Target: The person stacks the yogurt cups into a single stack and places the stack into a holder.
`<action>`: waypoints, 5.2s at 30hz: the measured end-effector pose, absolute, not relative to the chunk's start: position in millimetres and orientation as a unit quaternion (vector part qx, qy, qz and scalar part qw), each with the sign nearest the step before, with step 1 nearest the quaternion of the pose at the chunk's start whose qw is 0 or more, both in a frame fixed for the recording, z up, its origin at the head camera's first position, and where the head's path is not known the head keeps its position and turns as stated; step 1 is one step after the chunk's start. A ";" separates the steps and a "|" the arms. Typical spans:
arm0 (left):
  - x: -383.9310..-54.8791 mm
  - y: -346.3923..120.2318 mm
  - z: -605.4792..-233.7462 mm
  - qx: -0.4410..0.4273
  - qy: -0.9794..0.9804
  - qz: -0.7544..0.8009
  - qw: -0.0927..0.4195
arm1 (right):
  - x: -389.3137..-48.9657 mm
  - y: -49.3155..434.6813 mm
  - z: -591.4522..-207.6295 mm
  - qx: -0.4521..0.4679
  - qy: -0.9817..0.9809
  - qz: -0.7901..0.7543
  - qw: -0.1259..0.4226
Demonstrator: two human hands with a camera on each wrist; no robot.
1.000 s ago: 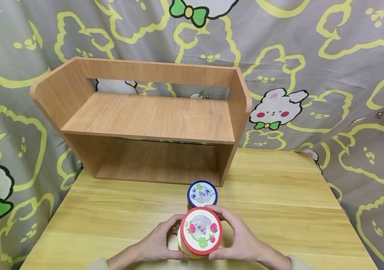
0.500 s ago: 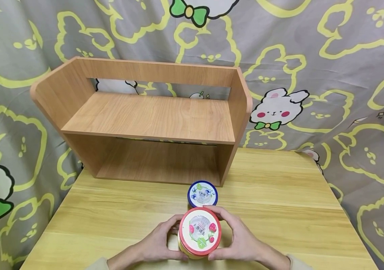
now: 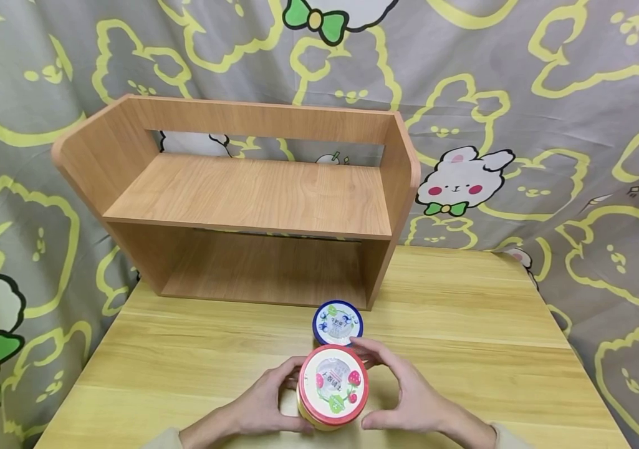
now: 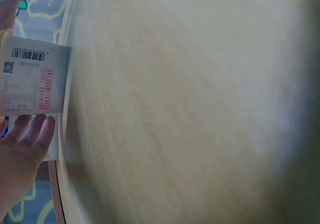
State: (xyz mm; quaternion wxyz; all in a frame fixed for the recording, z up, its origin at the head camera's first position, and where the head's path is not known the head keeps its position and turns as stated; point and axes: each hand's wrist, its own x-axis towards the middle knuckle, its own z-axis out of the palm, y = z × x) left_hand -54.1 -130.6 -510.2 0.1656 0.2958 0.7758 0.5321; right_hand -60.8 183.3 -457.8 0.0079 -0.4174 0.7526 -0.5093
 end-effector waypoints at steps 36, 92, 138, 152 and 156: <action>-55.2 -129.5 -513.3 0.292 0.770 0.544 0.164 | -128.0 209.7 -511.2 -0.292 0.820 -0.492 -0.031; -53.9 -129.0 -514.4 0.297 0.772 0.539 0.157 | -147.0 191.6 -522.3 -0.283 0.828 -0.483 0.029; -54.5 -129.4 -515.8 0.310 0.771 0.536 0.148 | -119.7 247.5 -477.5 -0.273 0.853 -0.441 -0.055; -53.9 -128.7 -516.7 0.309 0.769 0.539 0.148 | -116.3 253.5 -443.2 -0.288 0.828 -0.474 -0.081; -53.7 -128.6 -516.8 0.314 0.766 0.542 0.146 | -114.3 253.3 -431.6 -0.293 0.821 -0.484 -0.079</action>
